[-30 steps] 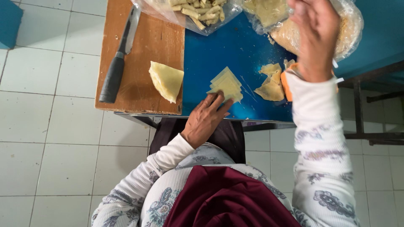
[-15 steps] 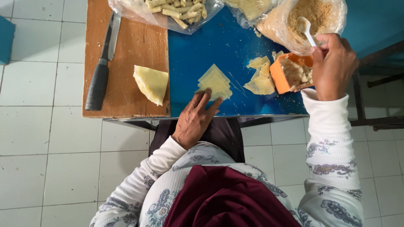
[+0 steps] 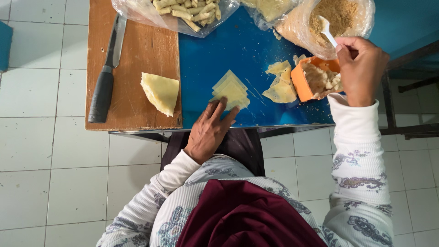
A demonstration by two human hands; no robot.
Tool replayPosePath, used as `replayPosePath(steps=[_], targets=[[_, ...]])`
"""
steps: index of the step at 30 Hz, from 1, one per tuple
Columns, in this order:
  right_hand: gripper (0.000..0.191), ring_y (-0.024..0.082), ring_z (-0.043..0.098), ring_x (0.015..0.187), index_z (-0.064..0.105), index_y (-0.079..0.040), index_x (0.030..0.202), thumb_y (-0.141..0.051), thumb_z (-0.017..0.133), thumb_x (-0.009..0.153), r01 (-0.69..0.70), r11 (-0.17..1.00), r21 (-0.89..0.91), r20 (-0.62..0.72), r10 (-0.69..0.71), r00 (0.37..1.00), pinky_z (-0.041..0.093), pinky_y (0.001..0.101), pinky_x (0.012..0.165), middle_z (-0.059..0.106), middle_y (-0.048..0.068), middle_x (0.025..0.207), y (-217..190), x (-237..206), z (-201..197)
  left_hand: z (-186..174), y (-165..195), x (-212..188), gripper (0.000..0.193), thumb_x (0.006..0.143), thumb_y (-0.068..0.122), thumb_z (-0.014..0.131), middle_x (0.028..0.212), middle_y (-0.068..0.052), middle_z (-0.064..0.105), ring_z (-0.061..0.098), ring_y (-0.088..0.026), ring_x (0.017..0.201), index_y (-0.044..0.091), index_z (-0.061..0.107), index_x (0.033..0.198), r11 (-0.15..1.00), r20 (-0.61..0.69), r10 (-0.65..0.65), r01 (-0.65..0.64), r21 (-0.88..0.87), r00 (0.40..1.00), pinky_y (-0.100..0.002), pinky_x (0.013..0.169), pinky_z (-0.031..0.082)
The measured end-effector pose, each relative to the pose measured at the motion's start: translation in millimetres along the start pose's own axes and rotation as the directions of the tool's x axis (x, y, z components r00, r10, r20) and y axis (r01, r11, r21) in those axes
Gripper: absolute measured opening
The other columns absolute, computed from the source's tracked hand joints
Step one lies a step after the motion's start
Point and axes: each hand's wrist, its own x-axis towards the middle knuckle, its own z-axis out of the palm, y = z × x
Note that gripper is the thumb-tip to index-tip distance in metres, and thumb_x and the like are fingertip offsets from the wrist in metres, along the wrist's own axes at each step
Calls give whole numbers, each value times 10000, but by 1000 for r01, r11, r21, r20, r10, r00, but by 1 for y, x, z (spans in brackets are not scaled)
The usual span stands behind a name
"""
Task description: The person sits at a desk and arranges thin triangular pieces of a pale food, likely cheese or pastry, into an overlapping fan pattern on the blue table surface. They occasionally scoop a brown powdery substance from a plastic bag with a spoon and sprinkle it over the pieces, then press and align the slices by hand.
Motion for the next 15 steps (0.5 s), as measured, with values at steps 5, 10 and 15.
replayPosePath(steps=[5, 10, 15], targets=[[186, 74, 636, 763, 758, 32, 1244, 0, 718, 1066, -294, 909, 295, 99, 277, 956, 511, 216, 699, 739, 69, 961, 11, 5, 0, -1, 0, 0, 420, 939, 205, 708, 1391, -186, 526, 540, -366, 1285, 150, 641, 1350, 1000, 5, -3, 3, -19, 1000, -419, 987, 540], [194, 78, 615, 774, 734, 74, 1259, 11, 684, 1083, -363, 768, 527, 136, 346, 928, 516, 208, 732, 723, 59, 982, 14, 3, -8, 1, -2, -2, 360, 935, 157, 709, 1369, -194, 547, 558, -360, 1281, 107, 666, 1289, 995, -42, -22, 18, -98, 999, -402, 958, 555], [189, 86, 607, 813, 718, 73, 1273, -4, 676, 1105, -370, 700, 611, 191, 324, 927, 510, 217, 789, 705, 64, 988, -10, -12, -22, 1, -1, -1, 208, 1004, 77, 692, 1244, -156, 590, 595, -309, 1087, 32, 649, 1202, 947, -148, -231, 188, -262, 961, -389, 860, 553]])
